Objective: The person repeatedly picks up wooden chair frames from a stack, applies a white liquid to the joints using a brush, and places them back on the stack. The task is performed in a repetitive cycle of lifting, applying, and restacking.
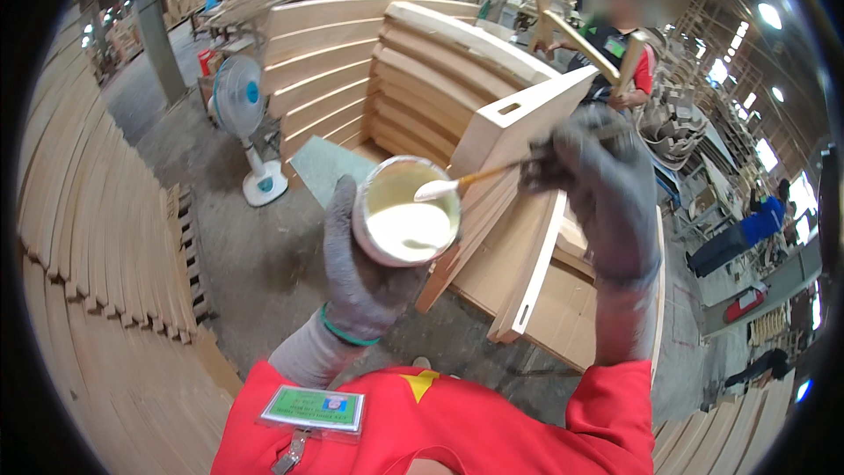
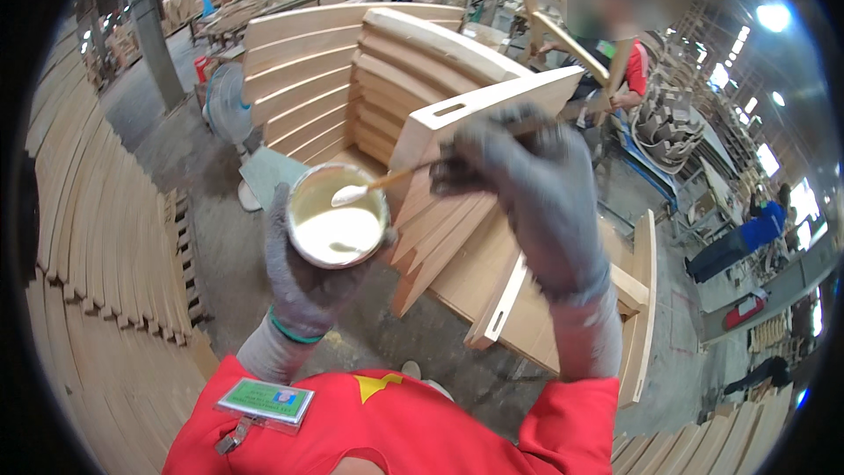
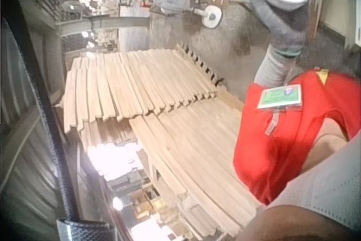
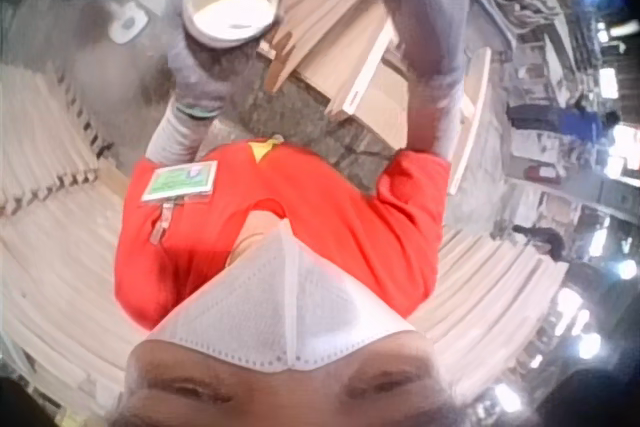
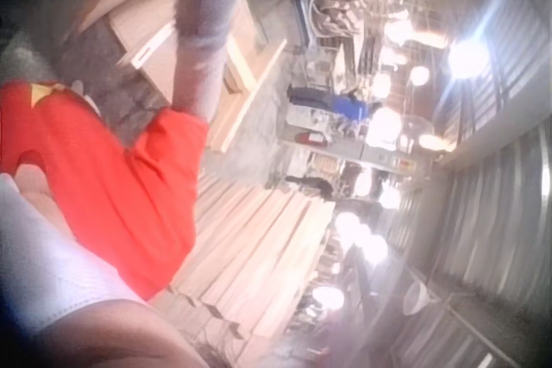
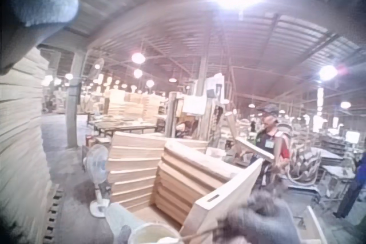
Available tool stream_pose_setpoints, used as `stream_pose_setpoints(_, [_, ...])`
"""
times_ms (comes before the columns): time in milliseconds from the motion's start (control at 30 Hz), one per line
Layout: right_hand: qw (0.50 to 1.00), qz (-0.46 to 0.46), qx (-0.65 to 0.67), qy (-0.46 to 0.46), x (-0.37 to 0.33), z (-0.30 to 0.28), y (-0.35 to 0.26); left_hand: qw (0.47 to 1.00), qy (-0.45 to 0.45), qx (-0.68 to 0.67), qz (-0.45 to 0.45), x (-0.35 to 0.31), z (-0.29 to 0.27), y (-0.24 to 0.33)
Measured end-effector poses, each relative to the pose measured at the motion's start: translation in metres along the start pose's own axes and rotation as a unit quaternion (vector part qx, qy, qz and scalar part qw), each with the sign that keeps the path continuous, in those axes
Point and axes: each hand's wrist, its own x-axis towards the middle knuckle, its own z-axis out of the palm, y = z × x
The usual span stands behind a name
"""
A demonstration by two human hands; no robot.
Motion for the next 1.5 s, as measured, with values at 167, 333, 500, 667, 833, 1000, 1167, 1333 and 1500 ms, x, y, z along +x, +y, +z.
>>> stream_pose_setpoints(167, [0.987, -0.091, -0.118, -0.054, 0.086, -0.047, -0.043, 0.995, 0.043, -0.029, -0.080, 0.003, 0.000, 0.001])
stream_pose_setpoints(333, [0.981, -0.064, -0.144, -0.111, 0.124, -0.052, -0.034, 0.999, 0.035, 0.009, -0.032, -0.005, -0.015, 0.009])
stream_pose_setpoints(500, [0.981, -0.051, -0.136, -0.132, 0.131, -0.057, -0.025, 0.994, 0.088, 0.052, 0.029, -0.010, -0.020, 0.010])
stream_pose_setpoints(667, [0.979, -0.050, -0.144, -0.136, 0.132, -0.057, -0.023, 0.996, 0.079, 0.042, 0.002, -0.011, -0.037, 0.017])
stream_pose_setpoints(833, [0.979, -0.082, -0.138, -0.129, 0.134, -0.068, -0.027, 0.996, 0.092, 0.016, -0.003, -0.010, -0.036, 0.017])
stream_pose_setpoints(1000, [0.971, -0.077, -0.187, -0.124, 0.139, -0.077, -0.035, 0.994, 0.102, 0.022, 0.012, -0.010, -0.033, 0.017])
stream_pose_setpoints(1167, [0.968, -0.067, -0.213, -0.113, 0.138, -0.072, -0.036, 0.985, 0.166, 0.020, 0.047, -0.010, -0.011, 0.013])
stream_pose_setpoints(1333, [0.969, -0.078, -0.189, -0.139, 0.132, -0.061, -0.038, 0.996, 0.092, 0.001, 0.014, -0.010, -0.018, 0.018])
stream_pose_setpoints(1500, [0.971, -0.065, -0.182, -0.143, 0.129, -0.057, -0.037, 0.995, 0.098, 0.009, 0.017, -0.012, -0.026, 0.018])
